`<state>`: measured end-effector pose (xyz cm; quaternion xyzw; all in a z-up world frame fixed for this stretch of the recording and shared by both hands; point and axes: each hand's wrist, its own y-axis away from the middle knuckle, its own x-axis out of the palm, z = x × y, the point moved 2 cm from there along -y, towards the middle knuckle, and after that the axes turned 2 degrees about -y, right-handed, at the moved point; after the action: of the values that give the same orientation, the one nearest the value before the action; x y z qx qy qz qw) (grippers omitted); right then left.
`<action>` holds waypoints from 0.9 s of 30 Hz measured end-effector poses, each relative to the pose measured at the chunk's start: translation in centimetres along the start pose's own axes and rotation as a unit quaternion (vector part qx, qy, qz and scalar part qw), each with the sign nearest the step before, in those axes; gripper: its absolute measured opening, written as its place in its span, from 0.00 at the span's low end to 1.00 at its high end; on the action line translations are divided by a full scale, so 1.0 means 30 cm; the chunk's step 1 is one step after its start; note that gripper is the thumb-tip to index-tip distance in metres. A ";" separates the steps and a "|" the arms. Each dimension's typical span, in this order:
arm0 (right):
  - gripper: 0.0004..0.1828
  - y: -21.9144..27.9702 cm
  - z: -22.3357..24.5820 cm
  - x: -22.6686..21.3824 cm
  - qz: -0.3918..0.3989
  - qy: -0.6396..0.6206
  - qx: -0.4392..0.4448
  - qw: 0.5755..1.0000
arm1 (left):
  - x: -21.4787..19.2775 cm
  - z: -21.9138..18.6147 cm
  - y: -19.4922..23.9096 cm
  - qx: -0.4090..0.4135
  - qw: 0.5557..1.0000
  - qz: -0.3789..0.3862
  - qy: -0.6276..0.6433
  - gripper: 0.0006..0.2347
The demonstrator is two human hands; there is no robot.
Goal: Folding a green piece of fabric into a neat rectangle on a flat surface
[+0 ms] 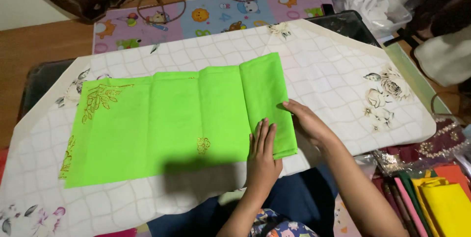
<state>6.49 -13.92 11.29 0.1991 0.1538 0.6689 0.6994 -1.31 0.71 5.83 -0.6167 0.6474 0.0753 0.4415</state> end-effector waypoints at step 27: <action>0.34 -0.113 -0.163 0.385 -0.027 0.543 -0.352 0.762 | -0.293 0.185 0.134 -0.165 0.946 -0.152 -0.234 0.27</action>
<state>7.77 -2.15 5.98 -0.4619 0.2670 0.6533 0.5372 -3.46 11.61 6.55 -0.7371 0.4027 0.2548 0.4792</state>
